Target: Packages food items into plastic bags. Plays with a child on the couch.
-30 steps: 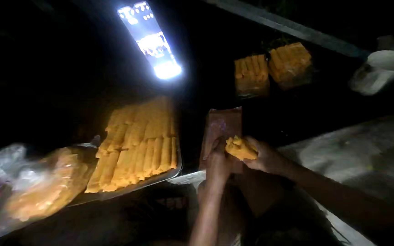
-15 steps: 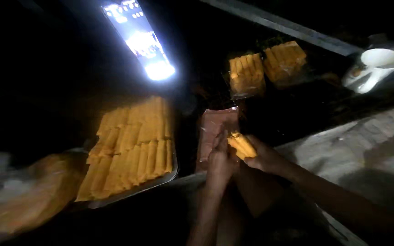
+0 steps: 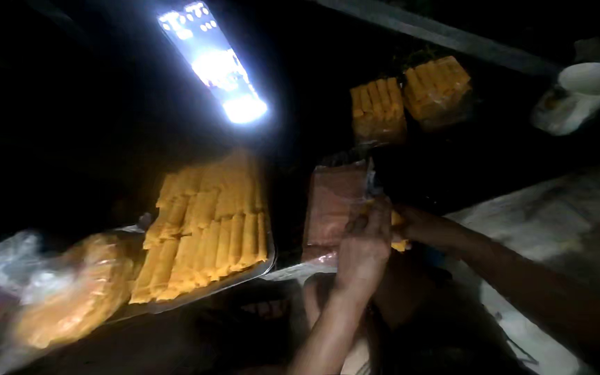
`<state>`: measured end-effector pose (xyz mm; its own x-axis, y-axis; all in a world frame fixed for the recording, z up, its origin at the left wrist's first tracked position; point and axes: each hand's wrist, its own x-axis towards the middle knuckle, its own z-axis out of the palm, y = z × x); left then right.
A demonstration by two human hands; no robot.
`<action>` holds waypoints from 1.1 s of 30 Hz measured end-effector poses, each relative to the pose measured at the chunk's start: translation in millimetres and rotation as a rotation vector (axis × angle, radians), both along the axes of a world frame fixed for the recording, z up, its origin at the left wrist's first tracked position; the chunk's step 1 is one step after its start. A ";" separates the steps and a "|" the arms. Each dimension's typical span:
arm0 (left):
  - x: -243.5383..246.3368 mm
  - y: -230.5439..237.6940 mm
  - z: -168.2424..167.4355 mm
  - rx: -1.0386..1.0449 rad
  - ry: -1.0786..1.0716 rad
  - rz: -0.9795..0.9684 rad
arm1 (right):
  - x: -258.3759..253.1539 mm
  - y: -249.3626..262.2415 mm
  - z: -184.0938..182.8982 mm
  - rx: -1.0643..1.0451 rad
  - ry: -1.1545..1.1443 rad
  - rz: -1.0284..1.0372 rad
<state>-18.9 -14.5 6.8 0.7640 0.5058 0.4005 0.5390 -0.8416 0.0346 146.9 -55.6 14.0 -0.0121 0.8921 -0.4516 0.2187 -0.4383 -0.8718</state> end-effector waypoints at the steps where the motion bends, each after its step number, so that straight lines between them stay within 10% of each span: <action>1: -3.4 1.0 -6.0 0.008 -0.026 -0.007 | 2.1 -2.4 0.1 -0.047 0.154 -0.069; 6: -13.5 -3.5 -30.1 -0.173 -0.121 -0.029 | 6.4 -3.1 -5.0 -0.195 0.564 -0.168; 22: 7.2 -3.0 -0.1 -0.666 0.043 0.105 | -29.7 -20.6 -3.7 -0.002 0.286 -0.432; 33: -2.5 -5.1 -28.8 -0.466 -0.084 -0.057 | -8.8 -19.1 -10.7 -0.073 0.596 -0.622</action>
